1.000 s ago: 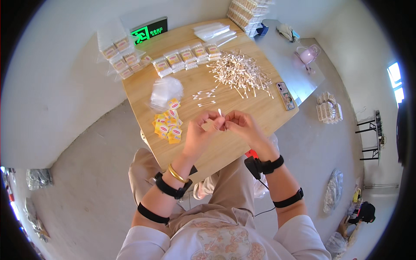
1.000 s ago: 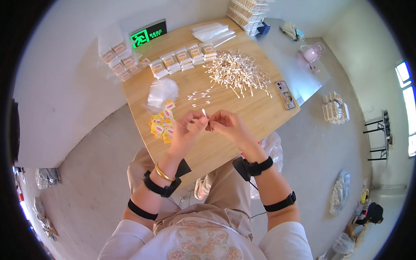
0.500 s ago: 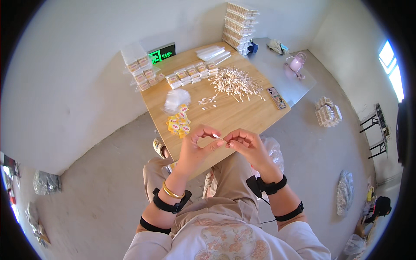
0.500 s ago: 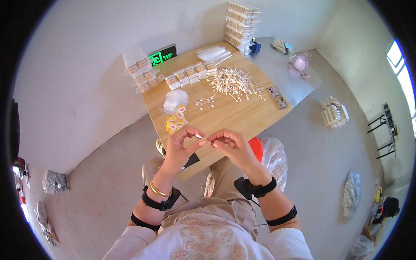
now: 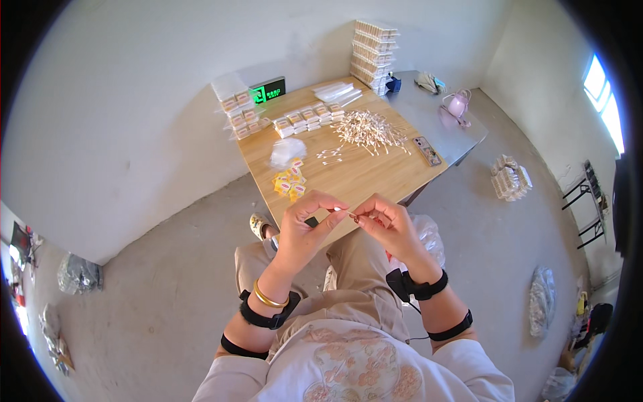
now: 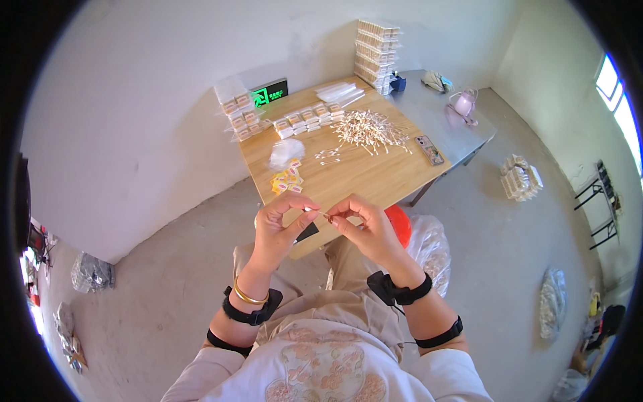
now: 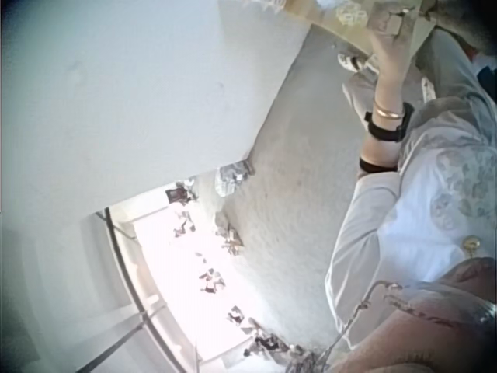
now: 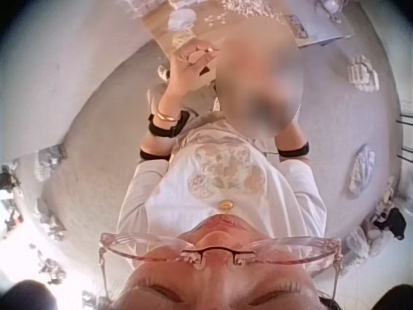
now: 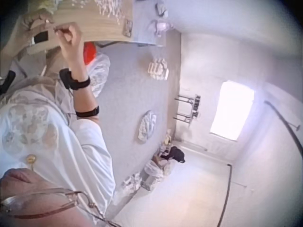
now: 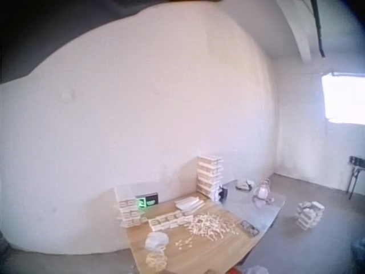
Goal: Organizing and bundling cotton swabs on a workbench within a manufacturing facility.
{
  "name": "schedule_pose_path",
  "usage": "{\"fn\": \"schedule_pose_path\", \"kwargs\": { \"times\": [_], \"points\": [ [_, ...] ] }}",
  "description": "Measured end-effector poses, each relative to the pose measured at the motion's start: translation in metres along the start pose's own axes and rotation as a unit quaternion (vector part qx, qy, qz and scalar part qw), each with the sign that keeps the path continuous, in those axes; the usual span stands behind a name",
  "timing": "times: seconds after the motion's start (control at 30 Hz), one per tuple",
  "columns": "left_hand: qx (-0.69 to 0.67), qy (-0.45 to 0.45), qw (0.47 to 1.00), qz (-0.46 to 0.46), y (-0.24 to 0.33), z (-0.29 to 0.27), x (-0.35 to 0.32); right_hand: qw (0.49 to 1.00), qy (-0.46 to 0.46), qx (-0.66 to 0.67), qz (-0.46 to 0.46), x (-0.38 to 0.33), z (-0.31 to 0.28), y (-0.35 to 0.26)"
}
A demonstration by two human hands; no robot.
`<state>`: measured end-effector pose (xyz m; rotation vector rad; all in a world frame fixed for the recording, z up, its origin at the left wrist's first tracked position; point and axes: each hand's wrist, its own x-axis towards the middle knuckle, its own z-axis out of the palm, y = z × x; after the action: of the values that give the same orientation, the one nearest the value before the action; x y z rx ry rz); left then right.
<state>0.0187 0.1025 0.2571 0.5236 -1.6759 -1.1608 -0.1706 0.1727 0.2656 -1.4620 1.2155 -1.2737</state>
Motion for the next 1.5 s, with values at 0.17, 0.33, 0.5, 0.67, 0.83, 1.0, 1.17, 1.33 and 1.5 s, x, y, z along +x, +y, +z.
{"fn": "schedule_pose_path", "kwargs": {
  "times": [0.17,0.33,0.5,0.67,0.83,1.0,1.17,1.33,1.5],
  "points": [
    [-0.005,-0.007,1.0,0.006,0.005,0.002,-0.01,1.0,0.012,-0.006,-0.009,-0.013,0.003,-0.006],
    [-0.028,-0.032,0.999,-0.005,0.01,0.001,-0.015,1.0,-0.001,-0.003,-0.026,-0.02,0.003,-0.009],
    [0.001,-0.001,1.0,0.004,0.017,0.002,-0.017,1.0,0.007,0.007,-0.001,-0.02,0.002,-0.002],
    [0.029,0.0,1.0,0.006,-0.003,-0.002,-0.012,1.0,0.0,0.005,-0.008,-0.01,0.002,0.007],
    [0.03,0.009,0.998,-0.045,-0.028,0.0,-0.001,1.0,0.002,0.019,0.016,0.006,-0.004,0.027],
    [0.033,0.015,0.994,-0.098,-0.069,0.005,0.007,0.998,0.028,0.018,0.05,0.029,-0.011,0.064],
    [0.119,-0.008,0.981,-0.153,-0.133,0.009,0.019,0.993,0.08,-0.027,0.077,0.069,-0.041,0.151],
    [0.276,-0.116,0.927,-0.225,-0.233,0.024,0.03,0.982,0.114,-0.1,0.113,0.133,-0.083,0.237],
    [0.355,-0.088,0.913,-0.183,-0.295,0.037,0.061,0.978,0.11,-0.129,0.123,0.203,-0.092,0.287]
  ]
}}
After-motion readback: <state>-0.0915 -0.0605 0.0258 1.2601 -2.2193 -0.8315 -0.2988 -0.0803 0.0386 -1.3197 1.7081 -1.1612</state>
